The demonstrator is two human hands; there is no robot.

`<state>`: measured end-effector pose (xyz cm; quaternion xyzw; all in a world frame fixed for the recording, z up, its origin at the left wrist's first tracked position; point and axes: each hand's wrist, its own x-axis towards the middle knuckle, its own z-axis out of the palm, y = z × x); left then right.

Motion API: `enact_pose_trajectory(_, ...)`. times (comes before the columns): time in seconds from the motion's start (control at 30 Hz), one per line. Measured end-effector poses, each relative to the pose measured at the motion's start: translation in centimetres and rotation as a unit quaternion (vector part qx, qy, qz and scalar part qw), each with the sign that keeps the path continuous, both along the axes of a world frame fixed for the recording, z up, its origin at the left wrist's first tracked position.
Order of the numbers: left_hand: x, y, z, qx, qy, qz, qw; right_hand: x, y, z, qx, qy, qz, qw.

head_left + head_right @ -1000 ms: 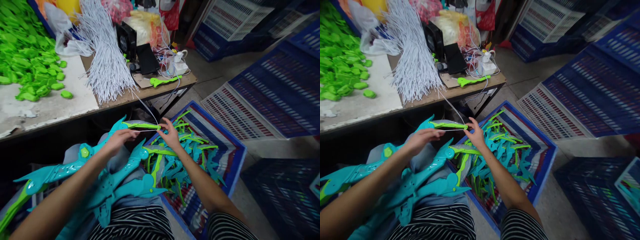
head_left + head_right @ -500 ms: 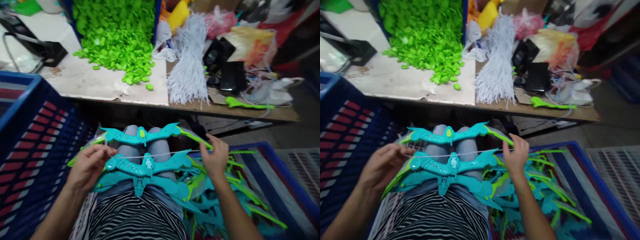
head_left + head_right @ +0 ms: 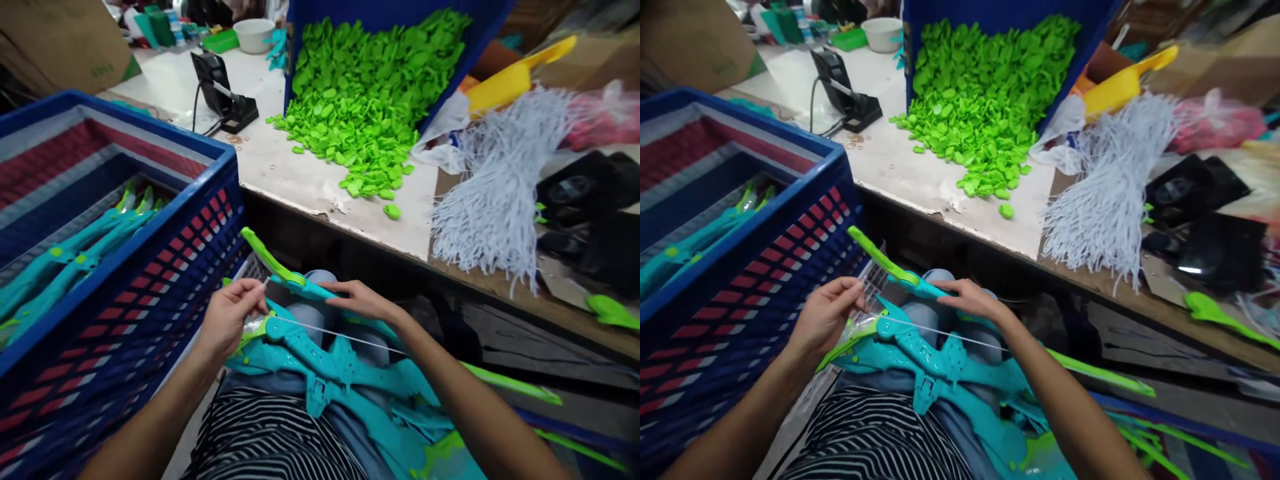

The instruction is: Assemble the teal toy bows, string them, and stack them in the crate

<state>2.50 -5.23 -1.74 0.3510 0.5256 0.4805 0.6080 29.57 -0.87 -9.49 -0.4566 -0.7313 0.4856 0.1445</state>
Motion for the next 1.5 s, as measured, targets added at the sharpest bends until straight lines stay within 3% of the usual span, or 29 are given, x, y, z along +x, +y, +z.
enact_pose_trajectory(0.07,-1.0,1.5,-0.5,0.025,0.025,0.061,0.998,0.8,0.4,0.1,-0.080,0.047,-0.008,0.996)
enact_pose_trajectory(0.13,-1.4,3.3,-0.9,0.041,0.039,0.080,0.995,0.9,0.5,0.0,-0.121,0.063,-0.019,0.991)
enact_pose_trajectory(0.37,-1.2,7.9,-0.8,0.091,0.104,0.070,0.988,0.6,0.4,-0.3,-0.146,0.071,-0.023,0.986)
enact_pose_trajectory(0.73,-1.2,8.5,-1.0,0.130,0.173,0.084,0.973,0.3,0.1,-0.2,-0.139,0.048,-0.031,0.989)
enact_pose_trajectory(0.93,-0.6,8.3,-1.0,0.146,0.163,0.083,0.972,0.2,-0.1,0.0,-0.120,0.023,-0.036,0.992)
enact_pose_trajectory(1.1,-0.7,9.1,-0.6,0.122,0.057,0.039,0.990,0.5,-1.0,-0.1,-0.048,-0.045,-0.022,0.998)
enact_pose_trajectory(1.23,-1.2,9.1,-0.2,0.083,0.028,-0.001,0.996,-0.1,-0.9,0.9,0.128,-0.106,-0.021,0.986)
enact_pose_trajectory(1.37,-1.3,8.3,-0.2,0.084,0.019,-0.006,0.996,-4.5,2.3,3.6,0.295,-0.026,-0.090,0.951)
enact_pose_trajectory(1.5,-1.4,7.5,0.1,0.076,0.022,-0.014,0.997,-10.3,6.6,6.0,0.328,0.078,-0.054,0.940)
